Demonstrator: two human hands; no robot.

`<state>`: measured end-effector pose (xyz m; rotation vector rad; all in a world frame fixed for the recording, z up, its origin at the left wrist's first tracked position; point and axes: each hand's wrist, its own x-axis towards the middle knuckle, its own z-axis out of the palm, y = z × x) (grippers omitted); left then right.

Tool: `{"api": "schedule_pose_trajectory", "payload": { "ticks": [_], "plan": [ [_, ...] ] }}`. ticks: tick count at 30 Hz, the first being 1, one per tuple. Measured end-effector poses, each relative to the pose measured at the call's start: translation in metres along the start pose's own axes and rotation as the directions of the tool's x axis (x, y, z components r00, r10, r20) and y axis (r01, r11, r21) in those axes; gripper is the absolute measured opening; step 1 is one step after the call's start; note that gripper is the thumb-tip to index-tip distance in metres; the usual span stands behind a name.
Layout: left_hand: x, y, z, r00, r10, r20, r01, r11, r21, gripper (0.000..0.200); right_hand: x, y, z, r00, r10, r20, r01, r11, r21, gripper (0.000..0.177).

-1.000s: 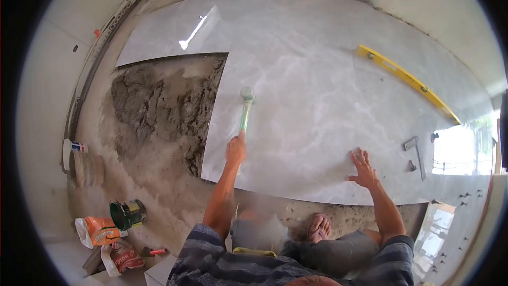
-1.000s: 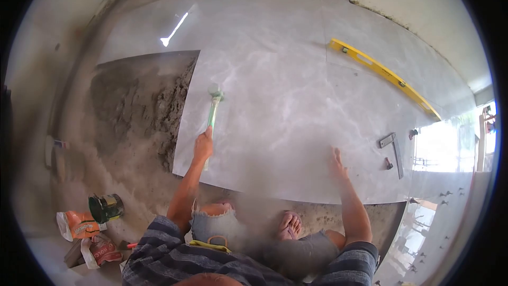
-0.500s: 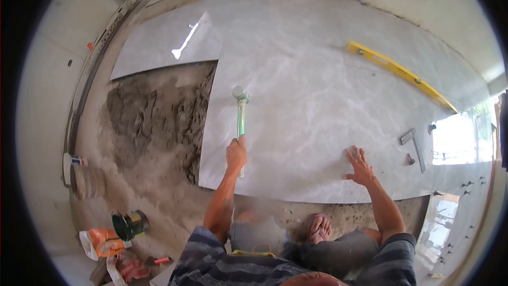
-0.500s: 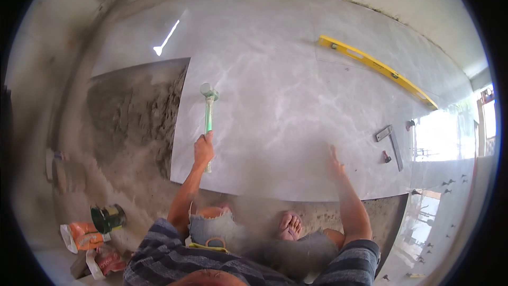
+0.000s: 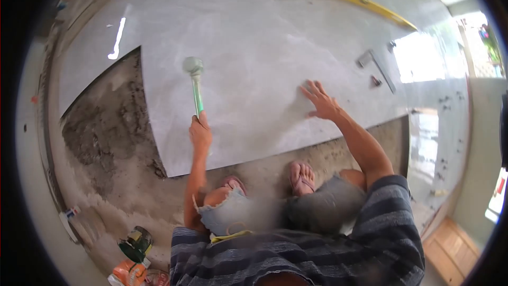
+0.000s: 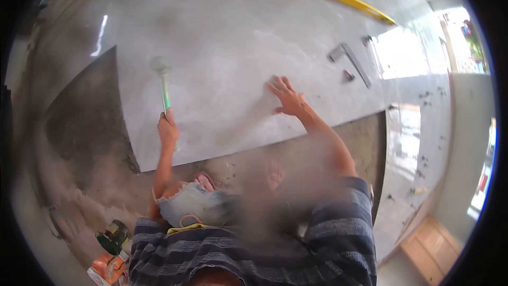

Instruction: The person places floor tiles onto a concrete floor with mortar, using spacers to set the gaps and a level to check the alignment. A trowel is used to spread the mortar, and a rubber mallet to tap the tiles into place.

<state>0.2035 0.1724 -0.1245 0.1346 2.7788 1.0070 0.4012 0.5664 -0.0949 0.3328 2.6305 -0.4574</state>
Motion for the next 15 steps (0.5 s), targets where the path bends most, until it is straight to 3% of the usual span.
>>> {"api": "schedule_pose_trajectory", "payload": {
  "ticks": [1, 3, 6, 9, 12, 15],
  "plan": [
    [0.008, -0.006, 0.005, 0.997, 0.059, 0.041, -0.065, 0.987, 0.150, 0.053, 0.003, 0.001, 0.001, 0.999, 0.036, 0.030, -0.036, 0.999, -0.003, 0.108],
    [0.009, 0.028, -0.016, 0.991, -0.066, 0.116, 0.063, 0.997, 0.036, 0.055, 0.002, 0.002, 0.003, 0.999, 0.030, 0.014, -0.030, 0.999, -0.024, 0.107],
    [-0.009, 0.028, -0.014, 0.992, -0.074, -0.100, 0.045, 0.963, -0.265, 0.059, 0.001, 0.004, 0.008, 0.999, 0.015, 0.030, -0.016, 1.000, 0.016, 0.108],
    [0.014, -0.001, -0.002, 0.962, -0.233, 0.140, 0.237, 0.972, -0.010, 0.059, 0.004, 0.002, -0.001, 0.999, 0.030, 0.015, -0.030, 1.000, 0.001, 0.108],
    [0.027, 0.006, -0.004, 0.980, -0.161, 0.115, 0.168, 0.984, -0.058, 0.062, 0.006, -0.001, -0.008, 0.998, 0.040, 0.042, -0.040, 0.999, 0.010, 0.108],
    [0.037, 0.015, -0.006, 0.946, -0.266, 0.184, 0.278, 0.960, -0.043, 0.065, 0.031, -0.011, -0.027, 0.993, 0.110, 0.047, -0.113, 0.991, 0.075, 0.107]
  ]
}}
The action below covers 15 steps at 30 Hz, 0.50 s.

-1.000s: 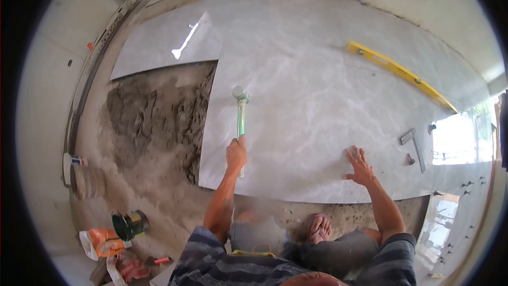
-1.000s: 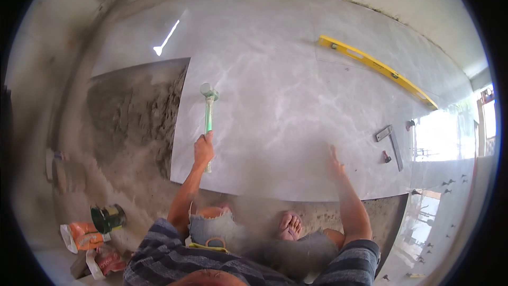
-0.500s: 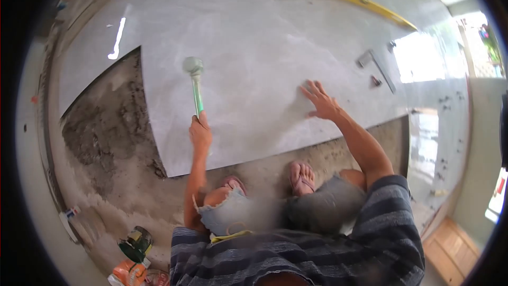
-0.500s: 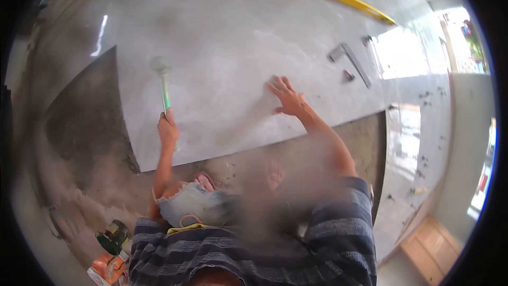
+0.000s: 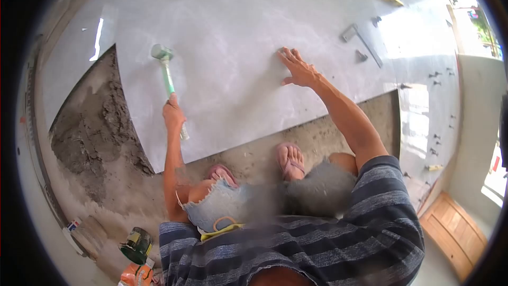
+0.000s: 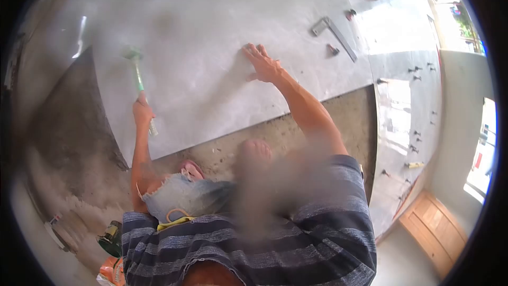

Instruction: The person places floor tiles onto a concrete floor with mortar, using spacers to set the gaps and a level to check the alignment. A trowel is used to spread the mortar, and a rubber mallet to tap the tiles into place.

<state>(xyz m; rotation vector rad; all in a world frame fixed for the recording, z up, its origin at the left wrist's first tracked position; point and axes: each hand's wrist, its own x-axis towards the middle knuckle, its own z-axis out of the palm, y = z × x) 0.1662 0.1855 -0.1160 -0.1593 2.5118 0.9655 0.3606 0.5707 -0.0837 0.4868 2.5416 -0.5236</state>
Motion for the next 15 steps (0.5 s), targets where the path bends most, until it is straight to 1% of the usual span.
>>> {"api": "schedule_pose_trajectory", "payload": {
  "ticks": [1, 2, 3, 4, 5, 6, 9, 10, 12, 15],
  "plan": [
    [0.011, -0.027, 0.009, 0.998, 0.060, 0.019, -0.061, 0.994, 0.092, 0.065, 0.009, 0.001, 0.015, 0.998, -0.058, 0.011, 0.058, 0.997, -0.047, 0.111],
    [0.038, -0.047, 0.013, 0.991, 0.136, 0.006, -0.135, 0.977, 0.165, 0.066, 0.044, 0.005, 0.029, 0.991, -0.135, -0.009, 0.133, 0.984, -0.116, 0.114],
    [0.044, -0.041, 0.011, 0.989, 0.142, -0.044, -0.135, 0.983, 0.128, 0.066, 0.085, 0.002, 0.015, 0.977, -0.208, -0.046, 0.195, 0.961, -0.196, 0.118],
    [0.039, -0.034, 0.013, 0.988, 0.135, -0.074, -0.128, 0.987, 0.101, 0.065, 0.104, -0.016, -0.016, 0.986, -0.155, -0.068, 0.140, 0.972, -0.189, 0.123],
    [0.036, -0.023, 0.006, 0.989, 0.117, -0.093, -0.108, 0.990, 0.094, 0.064, 0.104, -0.043, -0.038, 0.994, -0.093, -0.054, 0.083, 0.984, -0.157, 0.127],
    [0.024, -0.015, -0.004, 0.992, 0.085, -0.091, -0.076, 0.992, 0.099, 0.062, 0.101, -0.060, -0.046, 1.000, -0.019, -0.014, 0.017, 0.993, -0.114, 0.132],
    [-0.003, 0.043, -0.039, 0.997, -0.076, -0.002, 0.075, 0.996, -0.047, 0.054, 0.150, -0.057, -0.070, 0.995, 0.097, -0.004, -0.097, 0.992, -0.080, 0.136],
    [-0.003, 0.049, -0.045, 0.995, -0.063, -0.080, 0.054, 0.992, -0.112, 0.052, 0.162, -0.052, -0.076, 0.993, 0.111, -0.026, -0.113, 0.991, -0.067, 0.139],
    [-0.002, 0.052, -0.049, 0.973, -0.062, -0.224, 0.008, 0.972, -0.236, 0.048, 0.180, -0.046, -0.088, 0.995, 0.098, -0.026, -0.100, 0.993, -0.060, 0.138],
    [0.014, 0.054, -0.035, 0.900, 0.006, -0.437, -0.244, 0.837, -0.491, 0.046, 0.189, -0.037, -0.097, 0.995, 0.094, -0.022, -0.096, 0.993, -0.071, 0.136]
  ]
}}
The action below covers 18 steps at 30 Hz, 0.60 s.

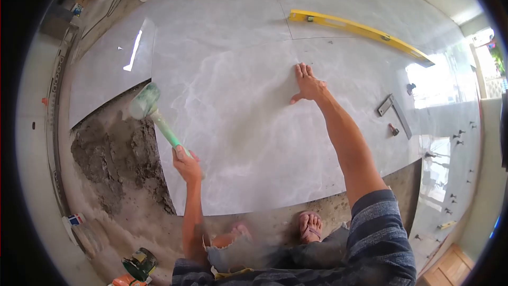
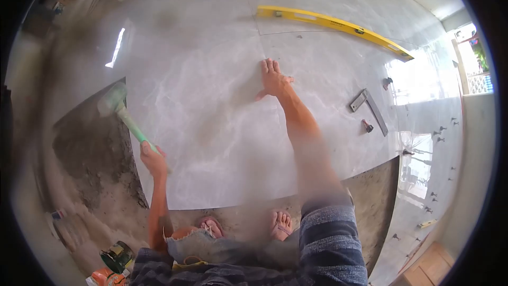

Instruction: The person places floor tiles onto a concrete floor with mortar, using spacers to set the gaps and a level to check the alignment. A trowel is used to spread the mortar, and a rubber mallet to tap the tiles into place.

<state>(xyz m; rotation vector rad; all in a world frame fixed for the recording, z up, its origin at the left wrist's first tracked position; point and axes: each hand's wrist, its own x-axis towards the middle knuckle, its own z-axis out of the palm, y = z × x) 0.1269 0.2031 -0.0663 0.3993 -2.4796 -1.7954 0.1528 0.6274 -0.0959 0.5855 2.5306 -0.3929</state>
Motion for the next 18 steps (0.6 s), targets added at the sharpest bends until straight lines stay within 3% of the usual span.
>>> {"api": "schedule_pose_trajectory", "payload": {
  "ticks": [3, 6, 9, 12, 18],
  "plan": [
    [0.032, -0.035, 0.035, 0.990, -0.111, 0.085, 0.076, 0.936, 0.343, 0.048, 0.010, 0.002, -0.001, 1.000, -0.015, -0.027, 0.015, 1.000, -0.012, 0.134],
    [0.044, 0.016, 0.056, 0.948, -0.201, 0.248, 0.053, 0.865, 0.500, 0.050, 0.015, 0.009, -0.009, 0.999, -0.011, -0.043, 0.011, 1.000, 0.000, 0.133],
    [0.024, -0.001, 0.057, 0.958, 0.114, 0.263, -0.234, 0.842, 0.487, 0.051, 0.017, 0.011, -0.007, 0.999, -0.022, -0.041, 0.023, 1.000, 0.017, 0.132],
    [0.019, -0.021, 0.068, 0.919, 0.009, 0.394, -0.281, 0.715, 0.640, 0.051, 0.023, 0.012, -0.011, 0.999, -0.018, -0.029, 0.018, 1.000, 0.021, 0.131],
    [0.039, -0.024, 0.074, 0.927, -0.122, 0.355, -0.136, 0.772, 0.621, 0.050, 0.031, 0.018, -0.026, 0.999, -0.021, -0.038, 0.024, 0.998, 0.061, 0.129]
  ]
}}
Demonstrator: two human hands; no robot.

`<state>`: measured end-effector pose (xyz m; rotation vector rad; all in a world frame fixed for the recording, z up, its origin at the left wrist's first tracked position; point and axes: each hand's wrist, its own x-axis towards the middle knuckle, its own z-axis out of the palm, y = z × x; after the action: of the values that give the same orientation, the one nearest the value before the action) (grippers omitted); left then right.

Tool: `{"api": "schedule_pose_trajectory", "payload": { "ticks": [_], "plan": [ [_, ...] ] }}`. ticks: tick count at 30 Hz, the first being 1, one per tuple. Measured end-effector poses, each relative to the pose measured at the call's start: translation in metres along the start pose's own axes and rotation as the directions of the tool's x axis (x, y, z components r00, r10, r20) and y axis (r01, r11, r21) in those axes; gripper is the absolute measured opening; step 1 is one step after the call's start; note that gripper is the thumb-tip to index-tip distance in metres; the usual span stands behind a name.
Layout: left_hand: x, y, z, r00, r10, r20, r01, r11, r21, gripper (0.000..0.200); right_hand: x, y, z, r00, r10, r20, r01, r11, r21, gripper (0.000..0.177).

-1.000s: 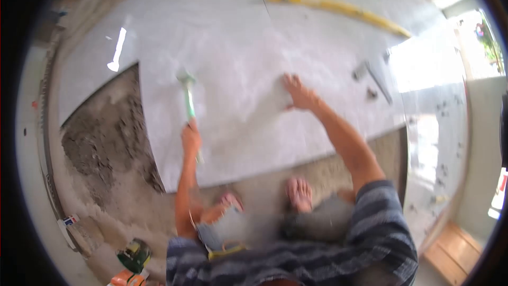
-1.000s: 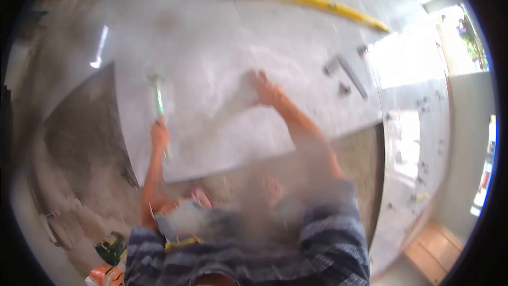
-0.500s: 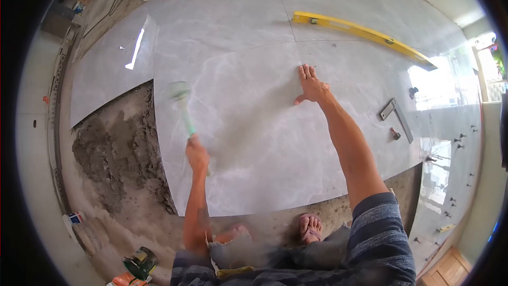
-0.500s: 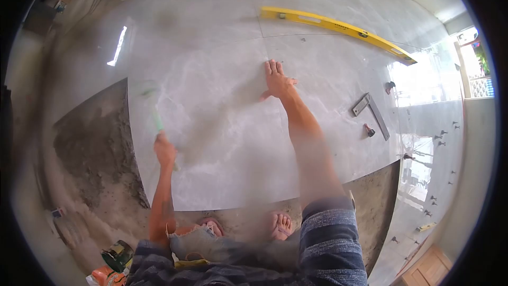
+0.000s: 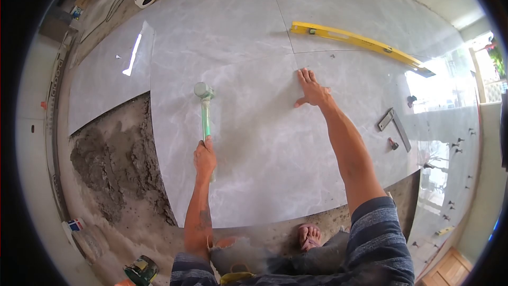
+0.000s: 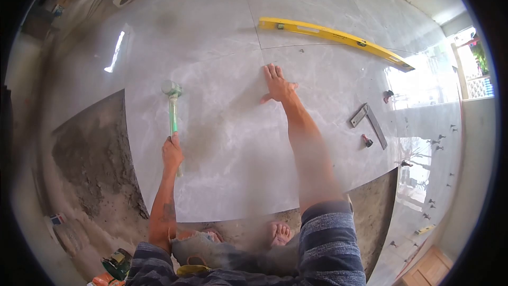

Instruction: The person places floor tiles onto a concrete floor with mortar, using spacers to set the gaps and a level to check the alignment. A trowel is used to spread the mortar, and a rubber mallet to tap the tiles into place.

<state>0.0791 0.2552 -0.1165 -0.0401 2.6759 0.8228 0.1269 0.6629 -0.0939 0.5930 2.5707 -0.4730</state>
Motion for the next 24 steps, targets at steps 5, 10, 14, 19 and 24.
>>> {"api": "schedule_pose_trajectory", "payload": {
  "ticks": [5, 10, 14, 19, 24],
  "plan": [
    [-0.009, -0.026, 0.003, 0.997, -0.010, 0.076, 0.007, 0.999, 0.032, 0.048, 0.024, 0.012, 0.005, 0.996, -0.078, -0.036, 0.080, 0.996, 0.048, 0.130],
    [0.008, -0.036, -0.033, 0.978, 0.198, -0.071, -0.187, 0.973, 0.134, 0.048, 0.044, 0.036, 0.027, 0.978, -0.156, -0.137, 0.166, 0.984, 0.066, 0.129],
    [0.110, -0.050, -0.036, 0.943, 0.299, -0.143, -0.189, 0.840, 0.509, 0.068, 0.036, 0.024, 0.013, 0.990, -0.120, -0.080, 0.126, 0.989, 0.075, 0.131],
    [0.199, -0.009, -0.054, 0.973, 0.149, -0.178, -0.059, 0.899, 0.433, 0.081, 0.035, 0.019, 0.010, 0.988, -0.132, -0.084, 0.141, 0.985, 0.099, 0.131],
    [0.233, 0.014, -0.064, 0.988, 0.079, -0.133, -0.017, 0.908, 0.419, 0.084, 0.043, 0.030, 0.013, 0.976, -0.184, -0.112, 0.194, 0.978, 0.083, 0.129]
  ]
}}
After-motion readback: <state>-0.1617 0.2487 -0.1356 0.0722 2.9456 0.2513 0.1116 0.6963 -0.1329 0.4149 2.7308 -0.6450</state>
